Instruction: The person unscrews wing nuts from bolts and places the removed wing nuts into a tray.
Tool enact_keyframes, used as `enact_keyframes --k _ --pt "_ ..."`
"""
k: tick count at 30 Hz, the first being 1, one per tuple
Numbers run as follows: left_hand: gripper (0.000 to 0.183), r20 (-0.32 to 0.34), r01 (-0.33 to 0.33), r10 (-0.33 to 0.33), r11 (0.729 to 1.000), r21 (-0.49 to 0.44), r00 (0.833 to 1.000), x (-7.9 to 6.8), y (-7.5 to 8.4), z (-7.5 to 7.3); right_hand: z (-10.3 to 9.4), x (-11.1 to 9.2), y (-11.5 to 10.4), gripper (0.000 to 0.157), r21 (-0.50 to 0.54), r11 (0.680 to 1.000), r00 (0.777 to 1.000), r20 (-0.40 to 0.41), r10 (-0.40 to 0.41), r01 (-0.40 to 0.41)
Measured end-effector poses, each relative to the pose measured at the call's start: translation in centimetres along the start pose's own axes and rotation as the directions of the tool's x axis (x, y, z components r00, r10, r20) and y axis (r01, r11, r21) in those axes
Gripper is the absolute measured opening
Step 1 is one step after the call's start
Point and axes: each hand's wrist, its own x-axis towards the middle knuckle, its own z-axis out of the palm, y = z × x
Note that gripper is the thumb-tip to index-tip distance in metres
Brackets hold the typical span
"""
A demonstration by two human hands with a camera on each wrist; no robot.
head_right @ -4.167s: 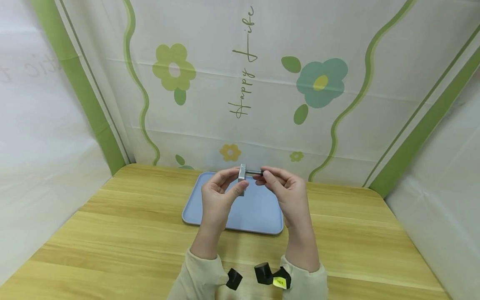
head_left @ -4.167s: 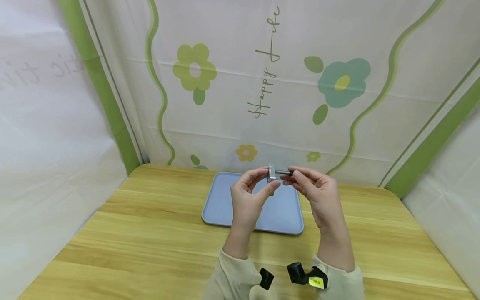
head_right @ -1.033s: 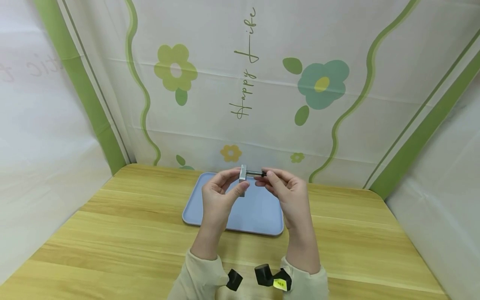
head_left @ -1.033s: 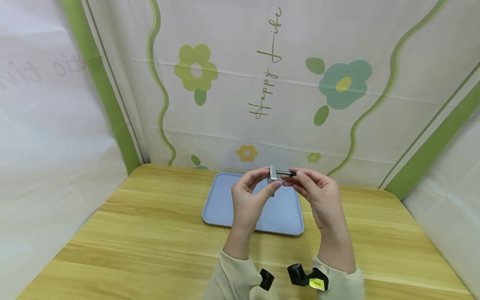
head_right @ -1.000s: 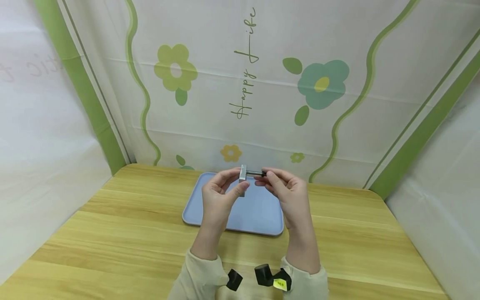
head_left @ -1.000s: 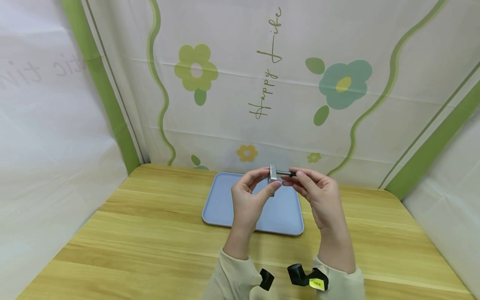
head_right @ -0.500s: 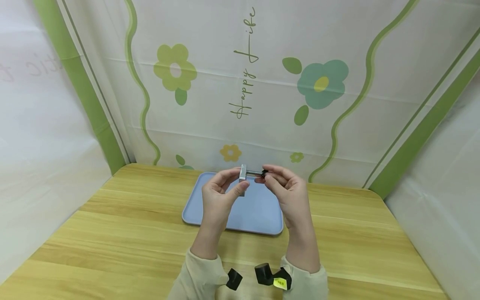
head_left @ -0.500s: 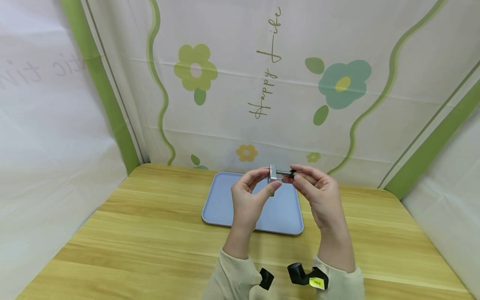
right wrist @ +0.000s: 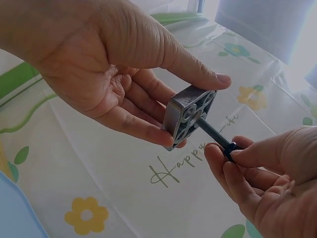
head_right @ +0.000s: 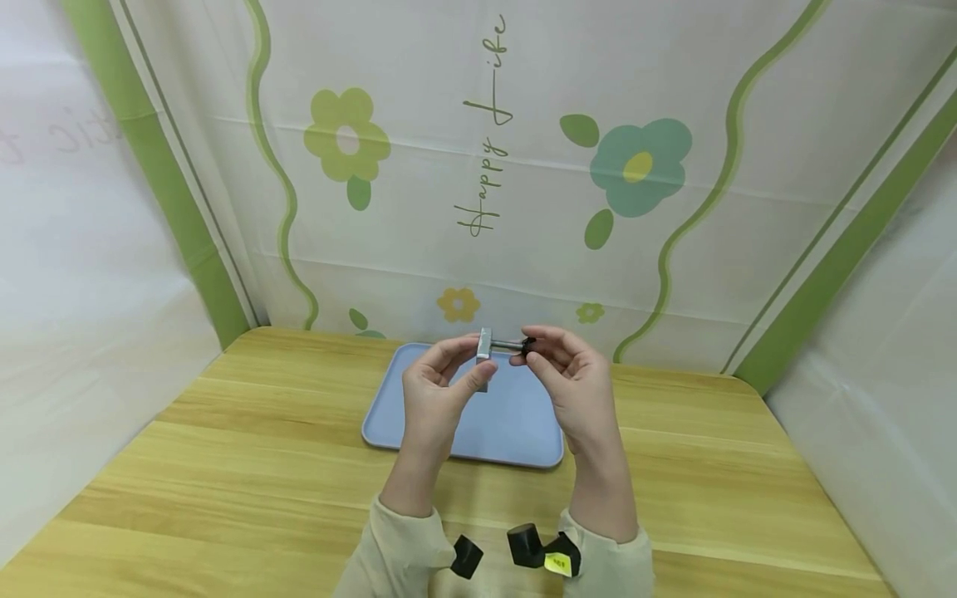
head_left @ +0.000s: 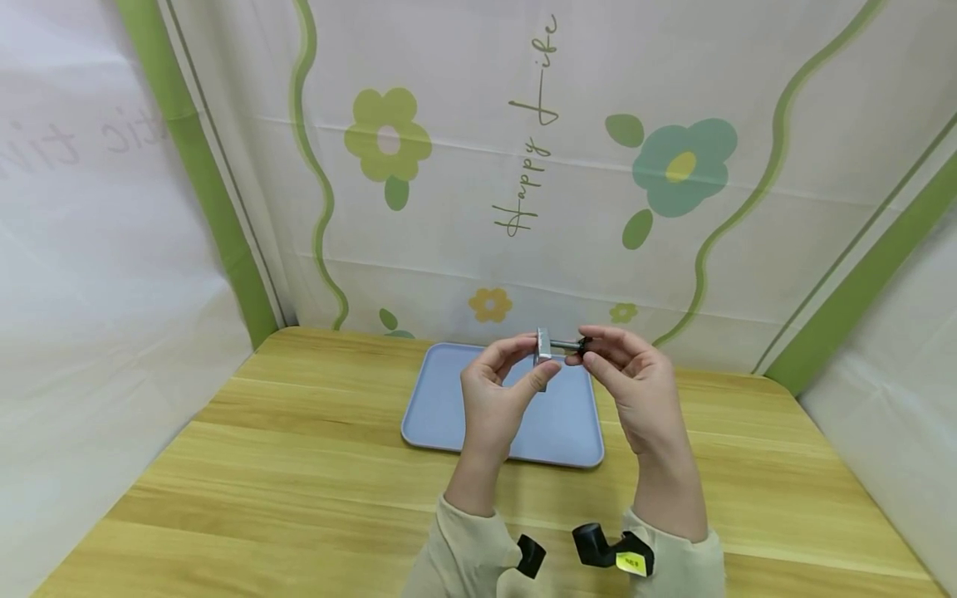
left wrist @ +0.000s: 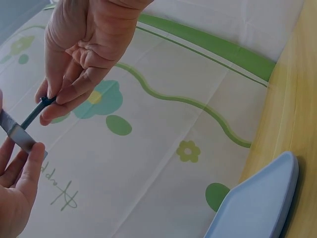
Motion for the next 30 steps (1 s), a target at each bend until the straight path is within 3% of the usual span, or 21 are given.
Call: enact_keyframes --k 9,17,21,26,30 --pt "0.034 0.012 0.001 -0.001 1.000 -0.003 1.000 0.0 0.1 -0.1 0.2 0.1 -0.1 0.025 -0.033 0.999 1.000 -0.018 -0.021 0.020" --pt "0.033 0.000 0.011 -0.011 1.000 0.004 1.000 0.0 0.3 -0.2 0.0 0.0 0.0 0.029 0.028 1.000 1.000 -0.006 0.002 -0.002" --pt "0.033 -0.001 0.014 -0.014 1.000 0.004 1.000 0.0 0.3 -0.3 0.1 0.0 -0.5 0.021 0.043 0.997 0.992 -0.108 0.070 -0.065" --pt "0.034 -0.008 0.014 -0.014 1.000 0.003 1.000 0.0 0.2 -0.3 0.2 -0.1 -1.2 0.011 0.097 0.991 0.954 -0.278 0.114 -0.090" --pt "0.035 -0.013 0.008 -0.008 1.000 0.000 1.000 0.0 0.2 -0.4 0.3 -0.3 -1.6 0.013 0.084 0.994 0.962 -0.258 0.093 -0.073"
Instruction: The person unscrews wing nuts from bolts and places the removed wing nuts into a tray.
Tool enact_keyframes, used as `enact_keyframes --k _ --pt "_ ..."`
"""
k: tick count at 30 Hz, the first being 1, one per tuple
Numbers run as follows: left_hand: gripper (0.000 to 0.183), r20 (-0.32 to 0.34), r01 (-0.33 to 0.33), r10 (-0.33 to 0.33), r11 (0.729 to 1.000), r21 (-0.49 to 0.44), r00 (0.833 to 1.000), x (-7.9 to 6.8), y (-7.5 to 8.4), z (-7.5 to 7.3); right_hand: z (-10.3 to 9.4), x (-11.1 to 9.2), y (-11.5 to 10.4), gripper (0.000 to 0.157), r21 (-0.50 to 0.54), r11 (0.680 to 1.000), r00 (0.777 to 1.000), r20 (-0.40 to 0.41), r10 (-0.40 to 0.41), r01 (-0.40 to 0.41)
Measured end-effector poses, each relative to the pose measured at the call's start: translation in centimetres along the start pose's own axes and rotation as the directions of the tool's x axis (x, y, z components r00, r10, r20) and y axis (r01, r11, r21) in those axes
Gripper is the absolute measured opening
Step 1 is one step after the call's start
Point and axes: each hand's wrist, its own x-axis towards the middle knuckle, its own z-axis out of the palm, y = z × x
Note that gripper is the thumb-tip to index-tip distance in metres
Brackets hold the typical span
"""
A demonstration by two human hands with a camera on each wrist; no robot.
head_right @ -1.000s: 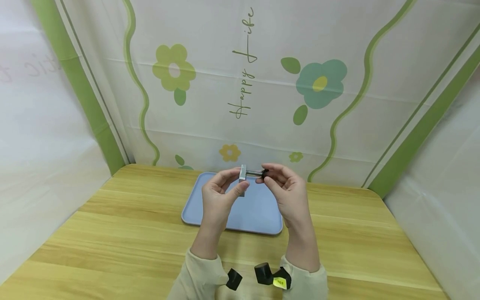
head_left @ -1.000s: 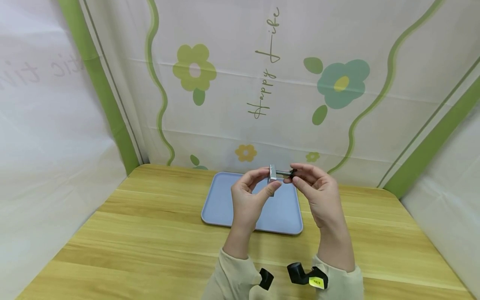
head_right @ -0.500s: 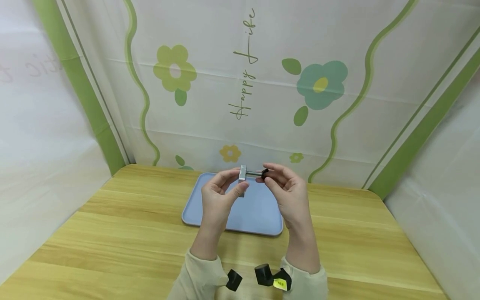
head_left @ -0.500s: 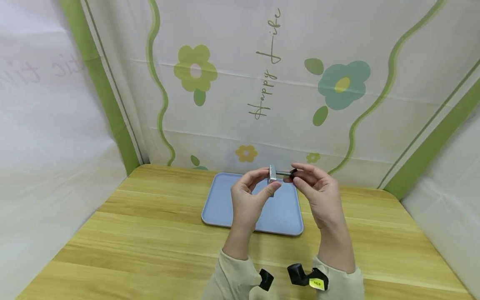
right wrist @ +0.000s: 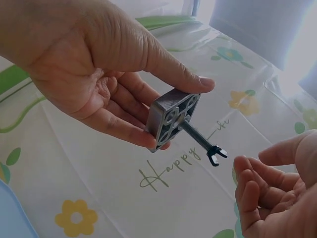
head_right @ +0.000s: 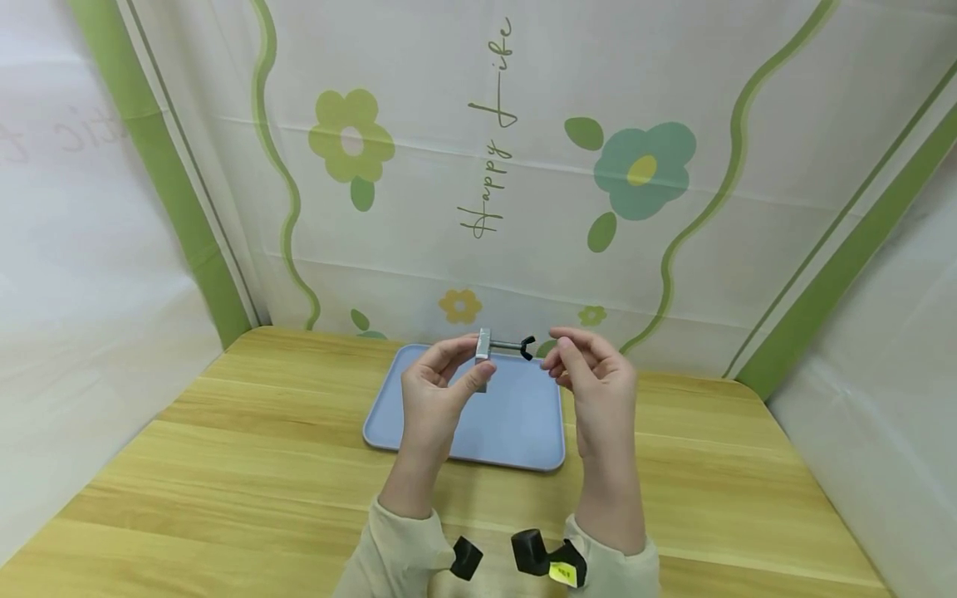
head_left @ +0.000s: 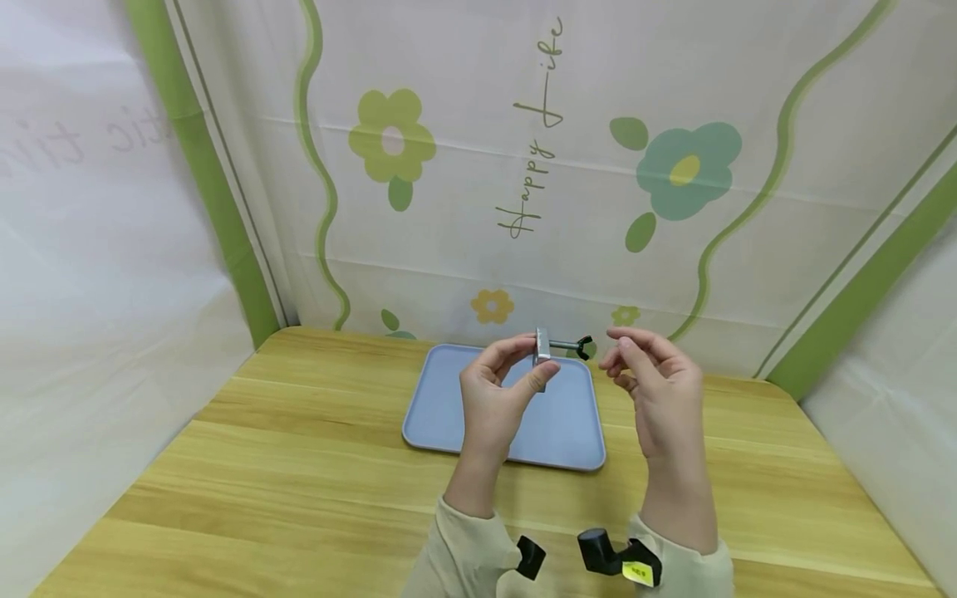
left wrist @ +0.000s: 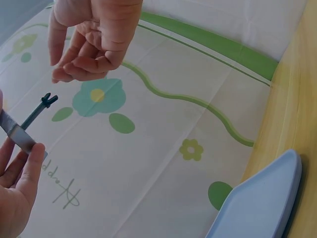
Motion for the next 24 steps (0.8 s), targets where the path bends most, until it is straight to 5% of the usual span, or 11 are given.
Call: enact_keyframes --k 6,24 --pt "0.036 0.001 -0.007 0.007 1.000 -0.002 1.000 0.01 -0.01 0.04 0.14 -0.17 -0.01 0.017 -0.080 0.997 0.992 0.128 0.010 0.000" --pt "0.034 0.005 -0.006 0.006 1.000 0.003 1.000 0.08 0.08 0.07 -0.01 0.23 0.65 0.019 -0.127 0.991 0.976 0.204 0.069 -0.043"
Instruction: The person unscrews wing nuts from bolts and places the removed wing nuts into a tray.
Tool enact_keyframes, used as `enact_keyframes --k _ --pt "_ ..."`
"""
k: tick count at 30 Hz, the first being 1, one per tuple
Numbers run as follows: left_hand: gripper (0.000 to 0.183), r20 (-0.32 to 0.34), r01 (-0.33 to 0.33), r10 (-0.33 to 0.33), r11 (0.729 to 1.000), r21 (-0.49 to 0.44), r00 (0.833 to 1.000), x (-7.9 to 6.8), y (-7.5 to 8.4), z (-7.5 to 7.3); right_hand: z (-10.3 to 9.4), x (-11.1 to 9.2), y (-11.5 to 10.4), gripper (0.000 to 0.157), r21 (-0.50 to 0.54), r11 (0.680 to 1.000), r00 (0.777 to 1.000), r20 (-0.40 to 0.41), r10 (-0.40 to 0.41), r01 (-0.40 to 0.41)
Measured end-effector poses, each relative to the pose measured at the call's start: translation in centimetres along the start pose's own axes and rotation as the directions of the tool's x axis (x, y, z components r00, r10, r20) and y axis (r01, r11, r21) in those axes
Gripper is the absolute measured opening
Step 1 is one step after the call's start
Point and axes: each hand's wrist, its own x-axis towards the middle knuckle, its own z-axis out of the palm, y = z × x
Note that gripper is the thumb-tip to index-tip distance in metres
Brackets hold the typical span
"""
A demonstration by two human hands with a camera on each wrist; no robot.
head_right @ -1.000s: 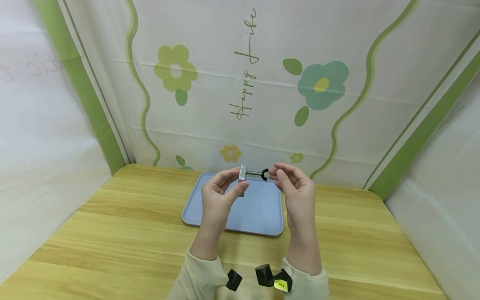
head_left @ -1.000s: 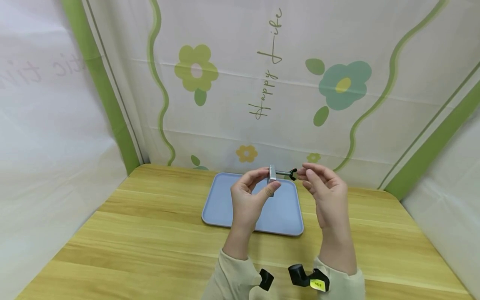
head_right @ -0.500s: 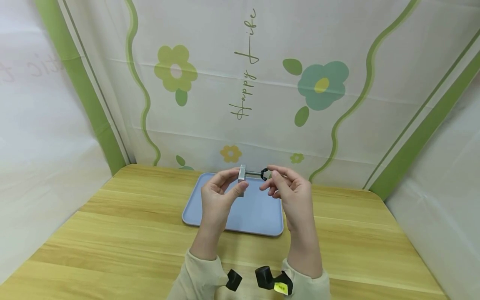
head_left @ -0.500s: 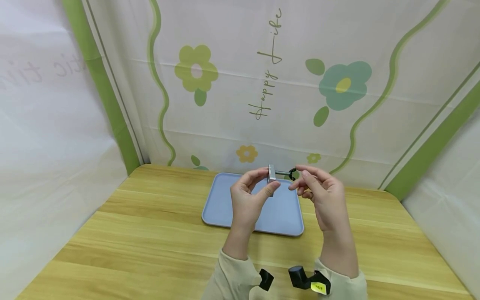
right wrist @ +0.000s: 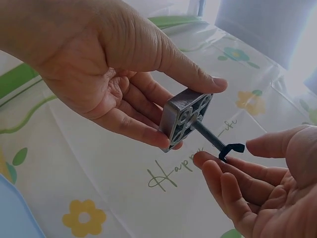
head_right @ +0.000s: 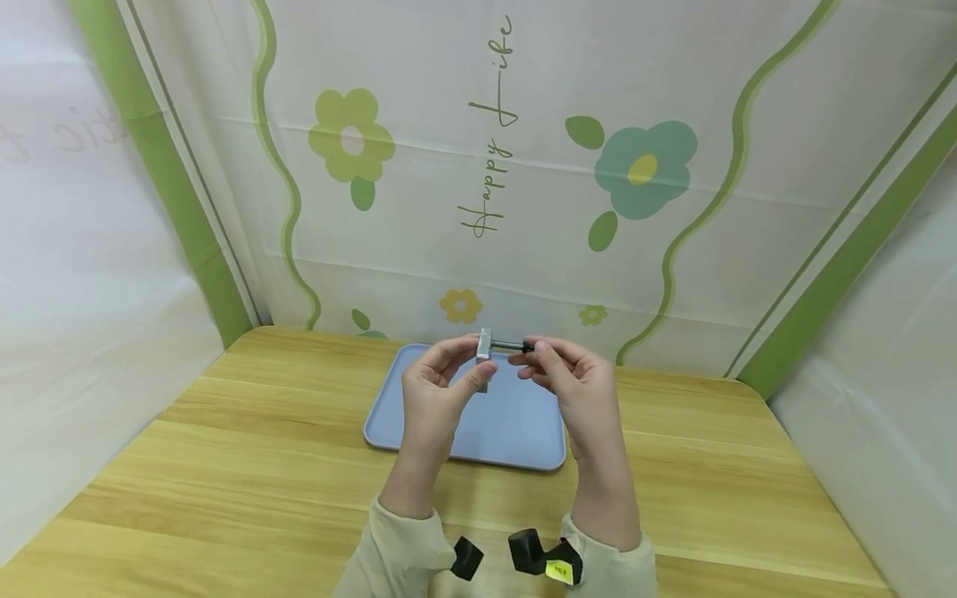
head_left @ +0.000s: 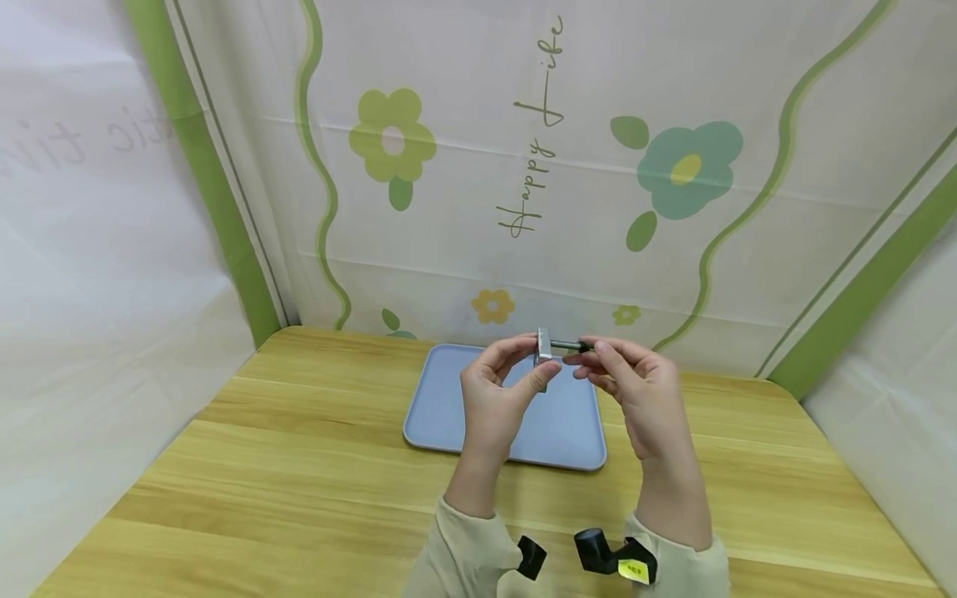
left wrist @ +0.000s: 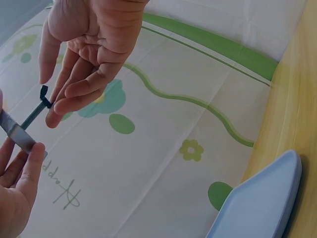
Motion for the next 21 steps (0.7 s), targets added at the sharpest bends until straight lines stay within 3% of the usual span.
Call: enact_keyframes --k 12,21 --pt "0.034 0.005 0.001 -0.001 1.000 0.005 1.000 -0.03 -0.03 0.03 -0.19 0.02 0.04 0.025 0.058 0.998 0.999 0.034 0.006 -0.007" --pt "0.034 0.007 -0.009 0.009 1.000 0.003 1.000 0.02 -0.23 0.08 -0.29 0.10 0.22 0.020 0.117 0.993 0.999 0.043 0.000 -0.005"
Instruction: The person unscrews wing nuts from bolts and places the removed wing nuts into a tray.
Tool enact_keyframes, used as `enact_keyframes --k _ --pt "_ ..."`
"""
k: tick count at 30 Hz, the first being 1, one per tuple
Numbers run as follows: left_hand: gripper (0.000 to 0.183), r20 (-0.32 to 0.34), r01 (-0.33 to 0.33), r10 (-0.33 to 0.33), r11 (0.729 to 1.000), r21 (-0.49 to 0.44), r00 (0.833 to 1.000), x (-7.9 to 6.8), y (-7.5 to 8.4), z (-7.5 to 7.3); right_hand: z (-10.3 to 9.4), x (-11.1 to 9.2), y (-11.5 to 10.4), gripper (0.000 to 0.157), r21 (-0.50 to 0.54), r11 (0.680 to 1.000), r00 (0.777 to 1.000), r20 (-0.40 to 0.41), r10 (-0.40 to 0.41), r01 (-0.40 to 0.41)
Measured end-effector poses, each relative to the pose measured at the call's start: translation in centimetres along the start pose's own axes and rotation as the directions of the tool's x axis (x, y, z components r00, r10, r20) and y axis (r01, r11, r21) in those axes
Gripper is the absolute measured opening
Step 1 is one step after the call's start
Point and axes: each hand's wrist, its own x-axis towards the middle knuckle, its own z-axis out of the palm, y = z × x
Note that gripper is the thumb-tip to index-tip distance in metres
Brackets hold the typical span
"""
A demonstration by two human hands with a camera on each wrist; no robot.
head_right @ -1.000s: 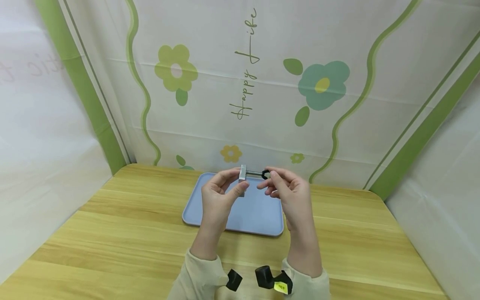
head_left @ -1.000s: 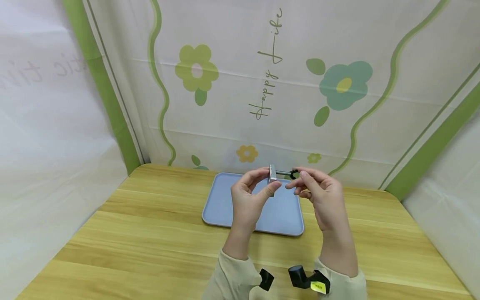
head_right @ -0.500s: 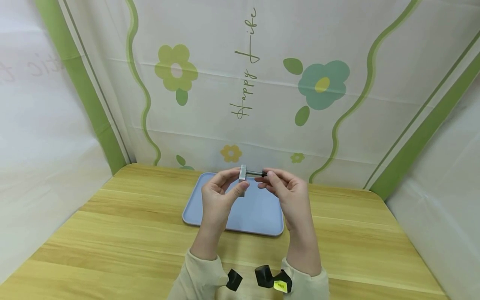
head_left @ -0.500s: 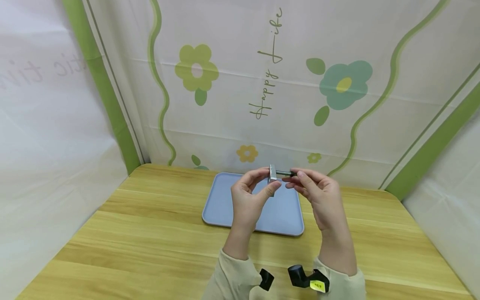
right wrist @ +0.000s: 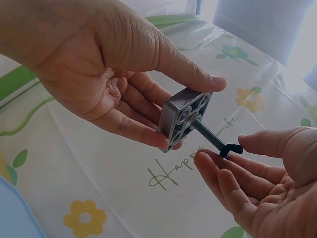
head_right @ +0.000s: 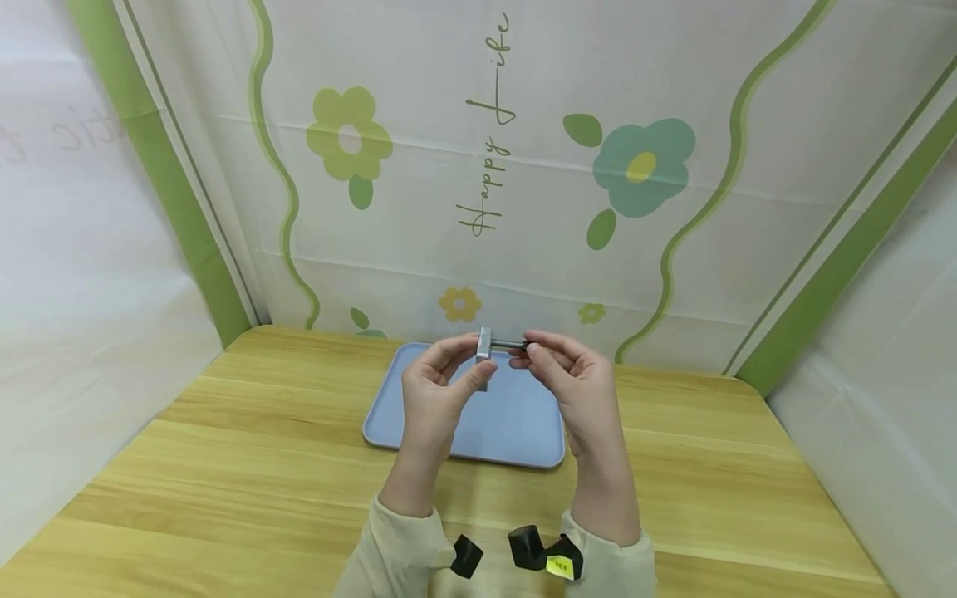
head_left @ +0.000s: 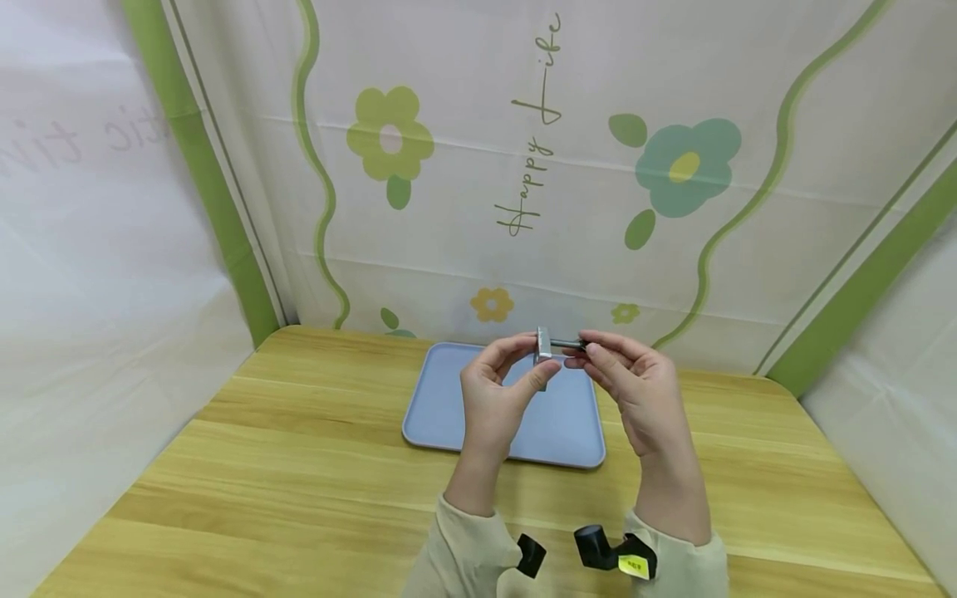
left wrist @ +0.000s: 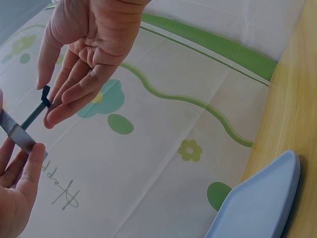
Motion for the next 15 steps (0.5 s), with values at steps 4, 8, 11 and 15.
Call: enact_keyframes --k 4,8,11,15 --pt "0.034 0.000 0.007 -0.007 1.000 -0.002 1.000 -0.03 0.02 0.05 -0.08 -0.02 0.12 0.020 0.005 1.000 1.000 0.010 -0.018 0.017" --pt "0.034 0.001 0.019 -0.019 1.000 -0.007 1.000 -0.07 -0.02 0.09 -0.13 -0.04 0.24 0.024 -0.011 0.999 0.999 0.022 -0.042 0.042" --pt "0.034 0.002 0.021 -0.021 1.000 -0.005 1.000 -0.10 -0.02 0.13 -0.13 0.01 0.37 0.025 -0.027 0.997 0.998 0.022 -0.067 0.067" --pt "0.034 -0.001 0.021 -0.021 1.000 0.004 1.000 -0.11 0.00 0.18 -0.11 0.07 0.48 0.026 -0.055 0.994 0.995 0.014 -0.096 0.097"
